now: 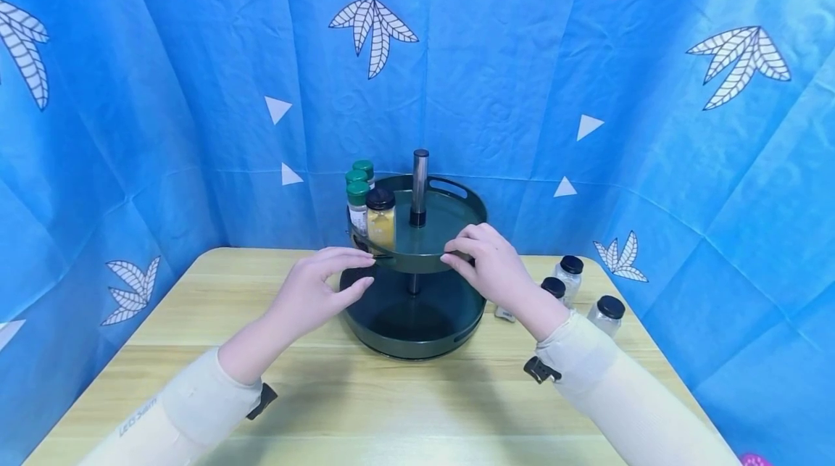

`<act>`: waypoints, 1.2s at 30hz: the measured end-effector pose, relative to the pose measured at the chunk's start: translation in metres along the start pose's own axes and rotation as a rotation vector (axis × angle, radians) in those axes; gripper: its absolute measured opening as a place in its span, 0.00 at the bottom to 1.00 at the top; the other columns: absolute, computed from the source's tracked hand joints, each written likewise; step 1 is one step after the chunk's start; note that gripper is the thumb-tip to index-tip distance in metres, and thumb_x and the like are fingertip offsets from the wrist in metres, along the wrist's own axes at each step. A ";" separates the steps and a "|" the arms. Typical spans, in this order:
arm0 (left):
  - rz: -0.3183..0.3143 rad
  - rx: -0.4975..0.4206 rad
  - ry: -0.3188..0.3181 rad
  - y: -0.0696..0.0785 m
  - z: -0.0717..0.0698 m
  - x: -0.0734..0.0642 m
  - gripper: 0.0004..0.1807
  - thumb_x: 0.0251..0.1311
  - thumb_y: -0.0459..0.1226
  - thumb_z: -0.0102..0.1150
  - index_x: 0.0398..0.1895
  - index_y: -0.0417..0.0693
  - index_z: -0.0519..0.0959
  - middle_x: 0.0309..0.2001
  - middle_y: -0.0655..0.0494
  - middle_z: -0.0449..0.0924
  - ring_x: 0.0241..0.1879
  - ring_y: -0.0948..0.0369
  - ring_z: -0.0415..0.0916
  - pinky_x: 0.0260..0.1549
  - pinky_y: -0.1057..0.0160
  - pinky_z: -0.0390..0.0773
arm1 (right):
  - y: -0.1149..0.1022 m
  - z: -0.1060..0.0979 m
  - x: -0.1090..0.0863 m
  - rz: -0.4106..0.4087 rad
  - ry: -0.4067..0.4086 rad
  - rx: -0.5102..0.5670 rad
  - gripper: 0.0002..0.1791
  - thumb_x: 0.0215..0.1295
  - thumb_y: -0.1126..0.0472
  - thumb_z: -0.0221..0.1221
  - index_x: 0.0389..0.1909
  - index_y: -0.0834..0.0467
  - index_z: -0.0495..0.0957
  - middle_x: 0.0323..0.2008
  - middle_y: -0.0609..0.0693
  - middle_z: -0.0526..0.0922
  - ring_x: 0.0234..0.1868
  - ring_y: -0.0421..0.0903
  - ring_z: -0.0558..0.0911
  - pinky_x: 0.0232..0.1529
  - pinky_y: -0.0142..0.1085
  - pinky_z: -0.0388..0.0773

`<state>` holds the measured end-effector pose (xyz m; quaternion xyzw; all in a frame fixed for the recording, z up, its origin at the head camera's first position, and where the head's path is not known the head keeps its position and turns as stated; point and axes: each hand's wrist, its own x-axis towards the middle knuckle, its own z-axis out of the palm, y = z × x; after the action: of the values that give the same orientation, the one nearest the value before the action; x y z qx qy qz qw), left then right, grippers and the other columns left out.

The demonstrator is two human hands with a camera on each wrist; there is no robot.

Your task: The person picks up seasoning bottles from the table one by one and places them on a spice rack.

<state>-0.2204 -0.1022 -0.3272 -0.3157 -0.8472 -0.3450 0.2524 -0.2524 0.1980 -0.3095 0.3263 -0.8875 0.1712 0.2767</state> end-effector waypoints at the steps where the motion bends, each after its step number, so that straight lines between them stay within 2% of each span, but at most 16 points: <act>1: -0.001 -0.002 -0.006 -0.001 0.001 -0.002 0.16 0.58 0.39 0.72 0.51 0.50 0.86 0.51 0.57 0.85 0.54 0.58 0.80 0.54 0.55 0.80 | 0.000 0.000 0.000 0.001 -0.001 0.001 0.09 0.57 0.60 0.72 0.39 0.57 0.88 0.36 0.48 0.82 0.40 0.47 0.76 0.37 0.40 0.77; 8: 0.000 0.023 -0.060 -0.011 0.006 -0.011 0.15 0.58 0.39 0.72 0.50 0.51 0.86 0.50 0.58 0.86 0.53 0.58 0.81 0.52 0.56 0.81 | 0.001 0.001 0.000 0.007 -0.001 0.002 0.10 0.57 0.60 0.72 0.39 0.57 0.88 0.35 0.48 0.82 0.40 0.47 0.76 0.36 0.40 0.77; 15: 0.034 0.085 -0.113 -0.028 0.019 -0.022 0.13 0.59 0.41 0.72 0.47 0.53 0.87 0.48 0.61 0.86 0.52 0.60 0.81 0.52 0.58 0.81 | 0.001 0.001 0.001 0.007 0.002 0.008 0.09 0.57 0.60 0.72 0.39 0.57 0.88 0.36 0.48 0.82 0.40 0.47 0.76 0.36 0.40 0.77; 24: -0.027 0.123 -0.219 -0.043 0.035 -0.035 0.11 0.61 0.44 0.69 0.46 0.56 0.88 0.49 0.62 0.85 0.52 0.61 0.81 0.54 0.57 0.79 | 0.002 0.002 0.000 0.003 0.010 0.008 0.10 0.57 0.61 0.73 0.39 0.57 0.88 0.35 0.48 0.82 0.40 0.48 0.76 0.36 0.40 0.77; 31: -0.008 0.131 -0.229 -0.056 0.046 -0.044 0.10 0.59 0.43 0.71 0.43 0.54 0.88 0.47 0.61 0.86 0.51 0.60 0.81 0.53 0.56 0.80 | 0.002 0.002 0.001 0.002 0.009 0.004 0.10 0.57 0.60 0.72 0.39 0.57 0.88 0.35 0.49 0.82 0.40 0.48 0.76 0.35 0.40 0.76; 36: -0.012 0.121 -0.260 -0.065 0.052 -0.048 0.09 0.59 0.43 0.71 0.42 0.53 0.89 0.47 0.60 0.85 0.51 0.59 0.81 0.53 0.56 0.79 | 0.002 0.001 0.000 0.007 0.008 0.003 0.10 0.57 0.60 0.72 0.39 0.57 0.87 0.35 0.49 0.82 0.39 0.48 0.76 0.35 0.40 0.77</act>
<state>-0.2453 -0.1172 -0.4190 -0.3368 -0.8938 -0.2511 0.1569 -0.2544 0.1985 -0.3108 0.3229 -0.8873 0.1747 0.2793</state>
